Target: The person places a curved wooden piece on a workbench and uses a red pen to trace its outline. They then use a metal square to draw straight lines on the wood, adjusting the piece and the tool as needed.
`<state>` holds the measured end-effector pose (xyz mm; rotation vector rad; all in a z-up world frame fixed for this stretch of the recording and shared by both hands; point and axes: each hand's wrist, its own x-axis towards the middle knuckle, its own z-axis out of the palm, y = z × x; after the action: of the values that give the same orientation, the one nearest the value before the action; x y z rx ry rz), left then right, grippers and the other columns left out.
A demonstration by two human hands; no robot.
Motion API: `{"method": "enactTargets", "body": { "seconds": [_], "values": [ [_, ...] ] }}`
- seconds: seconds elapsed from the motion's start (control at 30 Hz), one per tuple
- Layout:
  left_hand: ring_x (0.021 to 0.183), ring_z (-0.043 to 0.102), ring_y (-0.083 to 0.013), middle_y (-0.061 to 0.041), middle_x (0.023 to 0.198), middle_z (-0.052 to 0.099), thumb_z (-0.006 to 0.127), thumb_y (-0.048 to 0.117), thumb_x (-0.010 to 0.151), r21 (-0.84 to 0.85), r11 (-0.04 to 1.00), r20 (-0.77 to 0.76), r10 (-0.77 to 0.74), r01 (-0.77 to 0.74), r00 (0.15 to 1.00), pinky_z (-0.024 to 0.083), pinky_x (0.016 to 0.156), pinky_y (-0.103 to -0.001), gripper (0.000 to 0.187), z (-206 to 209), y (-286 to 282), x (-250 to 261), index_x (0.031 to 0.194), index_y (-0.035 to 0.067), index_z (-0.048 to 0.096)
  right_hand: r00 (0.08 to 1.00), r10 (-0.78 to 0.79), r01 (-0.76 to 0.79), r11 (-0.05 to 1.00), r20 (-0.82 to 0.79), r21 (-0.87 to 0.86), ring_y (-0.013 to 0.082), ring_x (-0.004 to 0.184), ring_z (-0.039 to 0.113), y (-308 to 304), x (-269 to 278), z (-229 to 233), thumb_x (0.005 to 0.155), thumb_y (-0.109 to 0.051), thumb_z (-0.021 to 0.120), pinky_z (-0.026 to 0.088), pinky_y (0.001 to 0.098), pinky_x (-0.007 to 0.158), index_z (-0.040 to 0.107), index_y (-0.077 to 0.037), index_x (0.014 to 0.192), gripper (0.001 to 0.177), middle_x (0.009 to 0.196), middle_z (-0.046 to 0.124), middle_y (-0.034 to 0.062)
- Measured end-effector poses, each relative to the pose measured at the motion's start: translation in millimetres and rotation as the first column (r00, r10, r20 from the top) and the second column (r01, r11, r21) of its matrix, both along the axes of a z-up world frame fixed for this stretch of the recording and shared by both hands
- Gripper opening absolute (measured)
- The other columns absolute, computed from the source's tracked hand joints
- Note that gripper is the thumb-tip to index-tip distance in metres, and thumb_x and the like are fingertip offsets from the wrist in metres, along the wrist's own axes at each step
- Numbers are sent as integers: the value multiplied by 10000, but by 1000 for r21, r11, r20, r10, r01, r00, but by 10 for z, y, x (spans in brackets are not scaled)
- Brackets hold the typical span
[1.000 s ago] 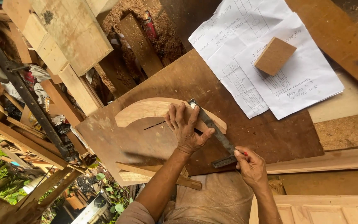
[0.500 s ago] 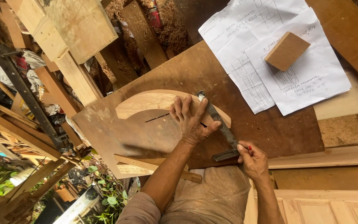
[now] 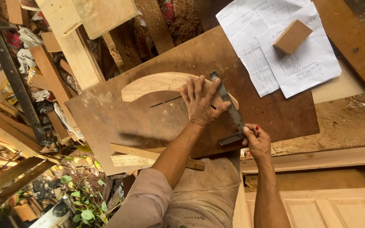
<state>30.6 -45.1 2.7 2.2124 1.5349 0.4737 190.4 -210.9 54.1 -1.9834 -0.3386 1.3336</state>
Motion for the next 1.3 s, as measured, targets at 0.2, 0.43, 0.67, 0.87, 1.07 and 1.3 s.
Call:
{"method": "enactTargets", "body": {
  "seconds": [0.2, 0.43, 0.67, 0.87, 1.07, 1.3],
  "values": [
    [1577, 70, -494, -30, 1666, 203, 522, 899, 790, 1, 1000, -26, -21, 21, 999, 90, 1218, -716, 907, 0, -2, -29, 1586, 523, 299, 998, -52, 49, 995, 29, 81, 141, 514, 598, 8, -74, 13, 978, -242, 681, 420, 212, 534, 763, -107, 1130, 220, 495, 584, 107],
    [1579, 91, -481, -28, 1660, 216, 530, 867, 815, 29, 999, -41, -19, 21, 999, 96, 1230, -708, 875, -15, 1, -40, 1585, 528, 289, 992, -83, 72, 990, 90, 123, 127, 509, 593, 61, -154, 137, 969, -234, 697, 404, 203, 538, 759, -105, 1118, 207, 486, 568, 80],
    [1587, 67, -463, -18, 1674, 189, 533, 868, 832, -45, 998, -90, -38, 34, 995, 86, 1247, -685, 871, -5, -10, -41, 1590, 540, 257, 986, -105, 88, 988, 132, 128, 123, 516, 588, 16, -188, 93, 962, -270, 717, 410, 212, 521, 771, -125, 1099, 206, 489, 575, 78],
    [1581, 76, -464, -32, 1665, 195, 531, 867, 841, -44, 998, -121, -54, 49, 991, 93, 1250, -679, 868, 28, 7, -57, 1591, 529, 252, 977, -149, 121, 976, 150, 184, 120, 500, 612, 3, -227, 85, 958, -262, 732, 439, 207, 522, 771, -123, 1080, 189, 522, 608, 83],
    [1579, 48, -456, -39, 1669, 168, 475, 885, 865, -78, 994, -179, -93, 80, 979, 70, 1262, -655, 858, 37, 11, -74, 1600, 523, 218, 981, -132, 94, 966, 145, 241, 142, 505, 618, -75, -206, 69, 949, -260, 753, 469, 242, 530, 771, -111, 1088, 204, 543, 620, 93],
    [1576, 44, -451, -52, 1670, 168, 440, 869, 883, -53, 995, -246, -93, 83, 965, 63, 1260, -641, 837, 19, 12, -59, 1604, 525, 190, 984, -138, 100, 953, 113, 287, 127, 516, 626, -192, -231, -246, 902, -255, 788, 509, 242, 534, 783, -121, 1079, 222, 578, 625, 82]
  ]
}}
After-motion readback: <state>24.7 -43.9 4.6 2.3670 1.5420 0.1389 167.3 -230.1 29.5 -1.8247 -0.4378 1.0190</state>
